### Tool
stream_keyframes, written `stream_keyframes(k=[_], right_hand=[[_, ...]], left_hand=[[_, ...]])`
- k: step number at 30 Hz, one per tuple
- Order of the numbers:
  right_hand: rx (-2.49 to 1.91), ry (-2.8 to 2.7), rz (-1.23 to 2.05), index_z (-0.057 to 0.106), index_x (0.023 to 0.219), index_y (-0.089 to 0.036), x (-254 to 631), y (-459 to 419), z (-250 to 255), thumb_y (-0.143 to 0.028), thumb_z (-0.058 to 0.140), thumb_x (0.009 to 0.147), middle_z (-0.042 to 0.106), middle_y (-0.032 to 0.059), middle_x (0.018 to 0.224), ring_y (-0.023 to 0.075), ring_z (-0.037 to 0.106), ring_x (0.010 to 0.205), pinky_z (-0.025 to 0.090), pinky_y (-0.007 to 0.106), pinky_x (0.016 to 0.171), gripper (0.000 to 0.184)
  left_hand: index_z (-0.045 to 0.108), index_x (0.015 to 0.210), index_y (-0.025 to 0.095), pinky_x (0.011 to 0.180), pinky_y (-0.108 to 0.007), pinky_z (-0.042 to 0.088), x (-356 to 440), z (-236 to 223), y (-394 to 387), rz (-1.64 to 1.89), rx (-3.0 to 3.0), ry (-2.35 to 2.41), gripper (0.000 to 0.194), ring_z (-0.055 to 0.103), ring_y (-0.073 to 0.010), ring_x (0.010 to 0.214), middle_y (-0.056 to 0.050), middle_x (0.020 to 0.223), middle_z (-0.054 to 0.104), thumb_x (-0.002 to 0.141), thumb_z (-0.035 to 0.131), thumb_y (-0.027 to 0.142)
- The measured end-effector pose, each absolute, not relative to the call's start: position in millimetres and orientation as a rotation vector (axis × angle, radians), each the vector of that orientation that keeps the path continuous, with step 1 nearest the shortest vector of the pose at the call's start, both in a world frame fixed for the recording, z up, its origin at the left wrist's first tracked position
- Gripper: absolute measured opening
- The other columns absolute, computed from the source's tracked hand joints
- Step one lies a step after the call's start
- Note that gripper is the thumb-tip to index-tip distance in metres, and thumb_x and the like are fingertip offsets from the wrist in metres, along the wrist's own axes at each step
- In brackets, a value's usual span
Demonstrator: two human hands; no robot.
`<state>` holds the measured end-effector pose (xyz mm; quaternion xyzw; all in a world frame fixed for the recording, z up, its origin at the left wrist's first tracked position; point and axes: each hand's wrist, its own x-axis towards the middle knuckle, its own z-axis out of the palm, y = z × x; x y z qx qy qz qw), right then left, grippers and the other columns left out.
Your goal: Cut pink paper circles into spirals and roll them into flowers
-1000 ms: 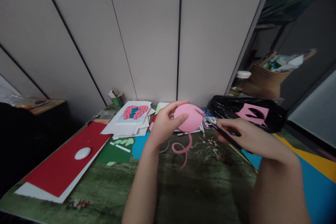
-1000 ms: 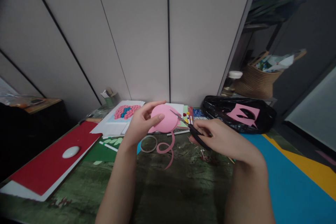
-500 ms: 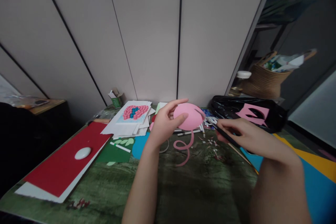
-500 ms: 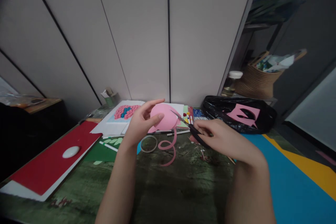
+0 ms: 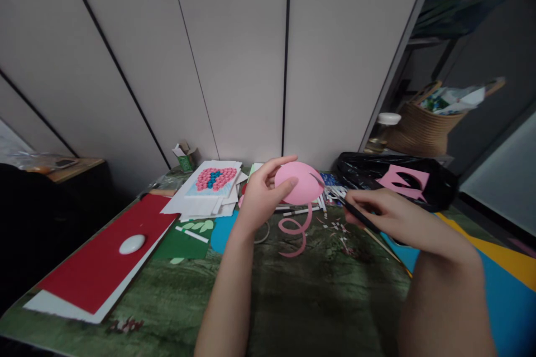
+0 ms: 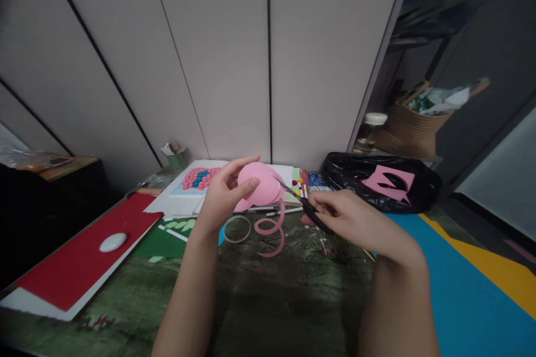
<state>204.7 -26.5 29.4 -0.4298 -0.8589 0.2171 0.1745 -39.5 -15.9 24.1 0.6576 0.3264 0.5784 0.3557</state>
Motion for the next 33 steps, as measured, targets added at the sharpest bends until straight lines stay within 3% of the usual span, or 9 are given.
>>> stream_keyframes(k=[7, 15, 29, 33], right_hand=[[-1.215, -2.406, 0.678, 0.049, 0.068, -0.019, 203.7, -26.6, 29.8, -0.036, 0.045, 0.087, 0.049, -0.0015, 0.064, 0.0105, 0.042, 0.058, 0.03, 0.024, 0.05, 0.025], [-1.25, -2.347, 0.729, 0.046, 0.064, -0.019, 197.0, -28.4, 32.5, -0.037, 0.051, 0.083, 0.043, -0.0028, 0.061, 0.0097, 0.036, 0.057, 0.032, 0.022, 0.049, 0.026], [-1.286, -2.399, 0.654, 0.044, 0.063, -0.019, 194.7, -29.1, 33.7, -0.035, 0.05, 0.083, 0.047, -0.0032, 0.061, 0.0102, 0.041, 0.058, 0.026, 0.024, 0.048, 0.026], [-1.276, -2.419, 0.646, 0.045, 0.065, -0.02, 196.4, -28.6, 33.8, -0.036, 0.047, 0.085, 0.048, -0.0029, 0.062, 0.0104, 0.041, 0.057, 0.026, 0.025, 0.049, 0.026]], left_hand=[[0.057, 0.114, 0.024, 0.075, -0.034, 0.053, -38.1, 22.6, -14.1, 1.506, 1.651, 0.818, 0.04, 0.061, -0.0204, 0.094, -0.007, 0.11, 0.064, 0.075, 0.064, 0.028], [0.06, 0.109, 0.025, 0.083, -0.033, 0.051, -37.3, 22.9, -14.8, 1.569, 1.685, 0.8, 0.034, 0.056, -0.0199, 0.106, -0.006, 0.119, 0.06, 0.076, 0.063, 0.027], [0.063, 0.108, 0.024, 0.086, -0.036, 0.05, -38.8, 23.8, -15.3, 1.437, 1.773, 0.821, 0.034, 0.057, -0.0217, 0.105, -0.006, 0.115, 0.062, 0.074, 0.065, 0.028], [0.061, 0.111, 0.024, 0.078, -0.034, 0.052, -38.3, 23.7, -15.3, 1.433, 1.765, 0.814, 0.037, 0.059, -0.0209, 0.099, -0.007, 0.116, 0.061, 0.074, 0.063, 0.028]])
